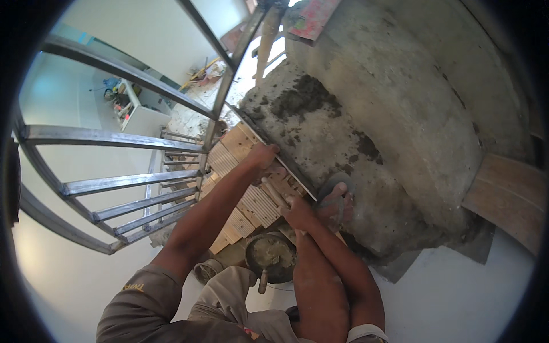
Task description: Tiling a concrete staircase with wooden-pattern tiles using mortar, a trowel, a mallet, and a spirit level.
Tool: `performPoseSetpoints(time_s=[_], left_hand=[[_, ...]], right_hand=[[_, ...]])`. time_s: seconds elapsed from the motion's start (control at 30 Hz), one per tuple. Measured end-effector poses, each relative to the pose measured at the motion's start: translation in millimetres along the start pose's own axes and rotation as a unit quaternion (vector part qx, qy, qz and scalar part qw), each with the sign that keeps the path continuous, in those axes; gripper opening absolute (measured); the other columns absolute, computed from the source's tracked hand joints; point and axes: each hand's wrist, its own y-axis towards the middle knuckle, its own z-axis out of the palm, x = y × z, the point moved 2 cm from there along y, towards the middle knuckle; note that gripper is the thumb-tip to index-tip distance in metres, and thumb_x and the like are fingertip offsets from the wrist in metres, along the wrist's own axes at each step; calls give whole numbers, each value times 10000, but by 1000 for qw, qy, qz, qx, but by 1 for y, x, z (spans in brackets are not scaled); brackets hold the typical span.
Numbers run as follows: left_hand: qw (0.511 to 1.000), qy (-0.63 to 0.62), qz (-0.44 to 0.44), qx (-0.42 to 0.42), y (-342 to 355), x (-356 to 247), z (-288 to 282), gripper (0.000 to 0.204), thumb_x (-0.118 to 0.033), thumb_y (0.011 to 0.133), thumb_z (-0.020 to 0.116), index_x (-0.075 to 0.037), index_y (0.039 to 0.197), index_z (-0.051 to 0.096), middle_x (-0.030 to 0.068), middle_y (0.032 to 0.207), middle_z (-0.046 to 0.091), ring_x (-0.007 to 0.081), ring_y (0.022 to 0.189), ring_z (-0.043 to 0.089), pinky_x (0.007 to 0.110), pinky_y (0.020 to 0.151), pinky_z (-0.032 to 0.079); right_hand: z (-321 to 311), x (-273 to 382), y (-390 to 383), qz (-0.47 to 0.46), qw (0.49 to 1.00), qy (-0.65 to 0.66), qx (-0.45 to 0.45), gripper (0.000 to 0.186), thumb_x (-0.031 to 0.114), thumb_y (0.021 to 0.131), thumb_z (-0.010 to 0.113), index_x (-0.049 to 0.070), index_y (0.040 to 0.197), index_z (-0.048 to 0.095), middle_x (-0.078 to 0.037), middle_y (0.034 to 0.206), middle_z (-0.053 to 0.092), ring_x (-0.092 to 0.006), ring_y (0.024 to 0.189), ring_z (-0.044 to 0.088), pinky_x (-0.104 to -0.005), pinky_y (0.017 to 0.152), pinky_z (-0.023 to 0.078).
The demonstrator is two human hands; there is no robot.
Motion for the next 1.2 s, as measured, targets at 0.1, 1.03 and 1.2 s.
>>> performPoseSetpoints(time_s=[0.1,1.03,1.2], left_hand=[[999,-42,-18,0,5,5,-4,317,-156,928,498,154,954,561,215,905,667,355,699,719,415,481,550],[785,576,223,54,-13,-17,6,670,-424,617,869,31,1038,616,308,946,628,474,892,628,479,829,517],[807,566,169,27,-10,-15,2,414,-327,791,716,23,997,636,289,950,639,459,902,637,487,810,524]], right_hand=[[-3,5,-4,28,996,11,81,433,263,855,662,-89,1101,602,-114,865,667,-172,774,604,-349,717,495],[26,44,60,-64,983,-34,170,509,289,788,632,-76,1141,591,-300,1050,650,-393,1026,639,-440,887,470],[30,58,83,7,993,-35,115,356,280,817,678,-44,948,613,-189,838,663,-319,835,665,-433,748,478]])
